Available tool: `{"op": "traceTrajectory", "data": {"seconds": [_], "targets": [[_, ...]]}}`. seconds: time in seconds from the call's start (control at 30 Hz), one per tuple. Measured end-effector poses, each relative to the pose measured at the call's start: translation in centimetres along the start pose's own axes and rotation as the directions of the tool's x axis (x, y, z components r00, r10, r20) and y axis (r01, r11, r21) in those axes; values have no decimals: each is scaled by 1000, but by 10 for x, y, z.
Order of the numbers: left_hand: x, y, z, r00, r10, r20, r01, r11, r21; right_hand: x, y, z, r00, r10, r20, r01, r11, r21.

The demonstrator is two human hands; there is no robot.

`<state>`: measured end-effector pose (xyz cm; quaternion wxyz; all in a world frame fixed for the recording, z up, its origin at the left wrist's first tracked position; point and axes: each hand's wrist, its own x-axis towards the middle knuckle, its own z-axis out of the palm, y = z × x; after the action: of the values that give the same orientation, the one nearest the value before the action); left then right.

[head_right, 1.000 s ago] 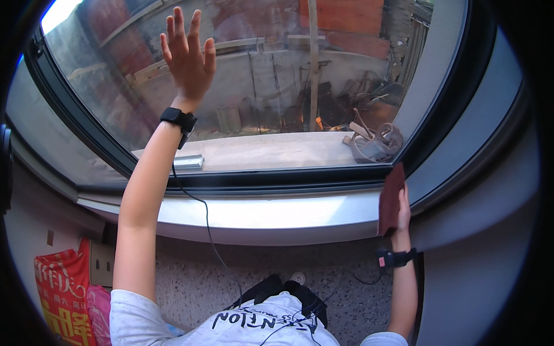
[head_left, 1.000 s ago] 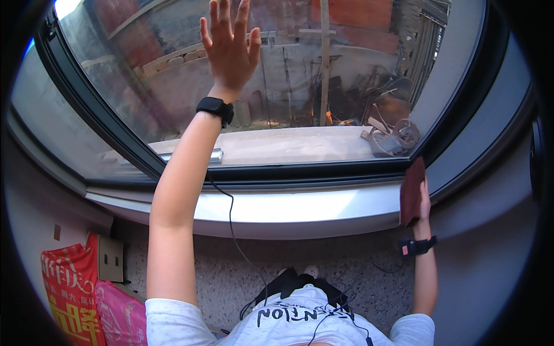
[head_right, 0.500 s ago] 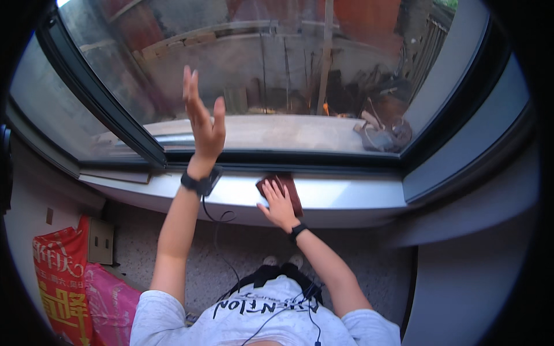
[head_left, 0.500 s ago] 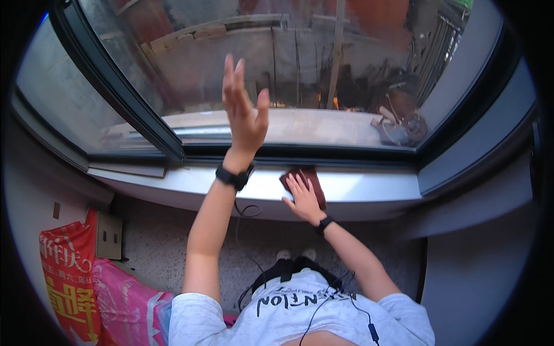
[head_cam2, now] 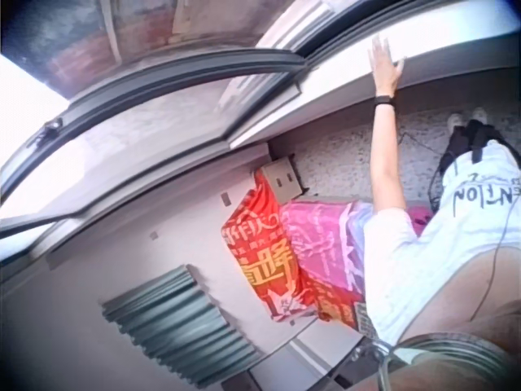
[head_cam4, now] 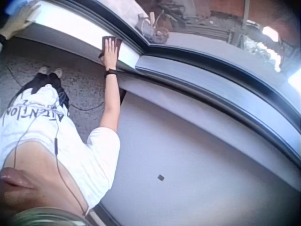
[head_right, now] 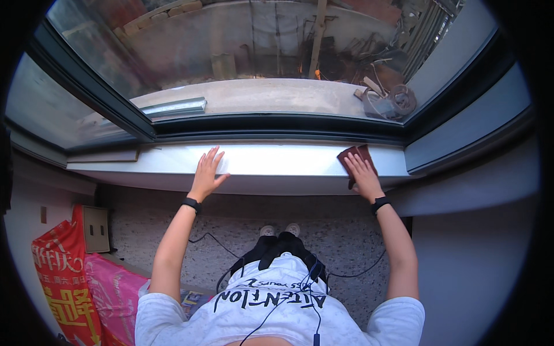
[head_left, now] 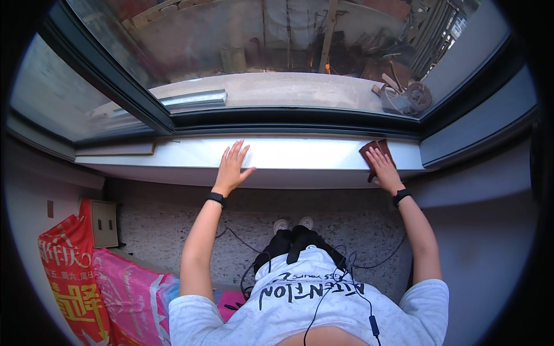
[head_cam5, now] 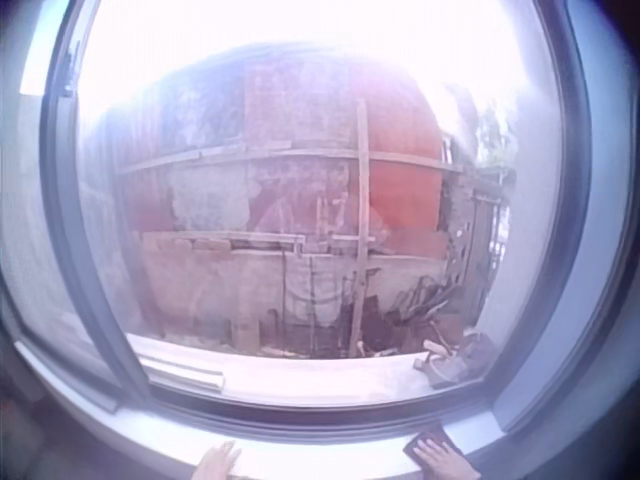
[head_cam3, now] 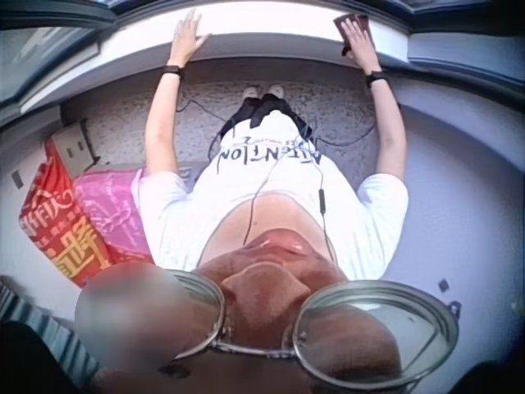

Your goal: The person cleans a window sill and the glass pane using a brown cloth. They wipe the sill horizontally and then clean the glass surface with vertical and horizontal strokes.

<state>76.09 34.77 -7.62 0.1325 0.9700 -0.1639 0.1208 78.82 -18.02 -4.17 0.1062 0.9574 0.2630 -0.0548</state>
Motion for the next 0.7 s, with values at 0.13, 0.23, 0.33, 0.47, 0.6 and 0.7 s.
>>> {"op": "traceTrajectory", "data": {"seconds": [0.13, 0.23, 0.33, 0.47, 0.6, 0.7], "targets": [[21, -15, 23, 979, -152, -133, 145, 987, -63, 3, 16, 10, 991, -59, -124, 50, 996, -74], [21, -12, 31, 953, -143, -266, 148, 989, -2, 5, -4, 14, 988, 49, -147, -48, 999, 8], [18, -11, 30, 945, -118, -306, 132, 991, 28, 24, -55, 11, 974, 66, -216, -46, 994, 94], [19, -13, 31, 942, -85, -324, 107, 993, 53, 92, -172, -28, 948, -60, -313, 144, 957, 253], [20, -13, 28, 933, -81, -350, 93, 995, 17, 150, -278, -52, 884, -145, -443, 308, 896, 321], [22, -14, 25, 937, -118, -328, 119, 993, -19, 169, -315, -50, 863, -165, -478, 315, 915, 252]]}}
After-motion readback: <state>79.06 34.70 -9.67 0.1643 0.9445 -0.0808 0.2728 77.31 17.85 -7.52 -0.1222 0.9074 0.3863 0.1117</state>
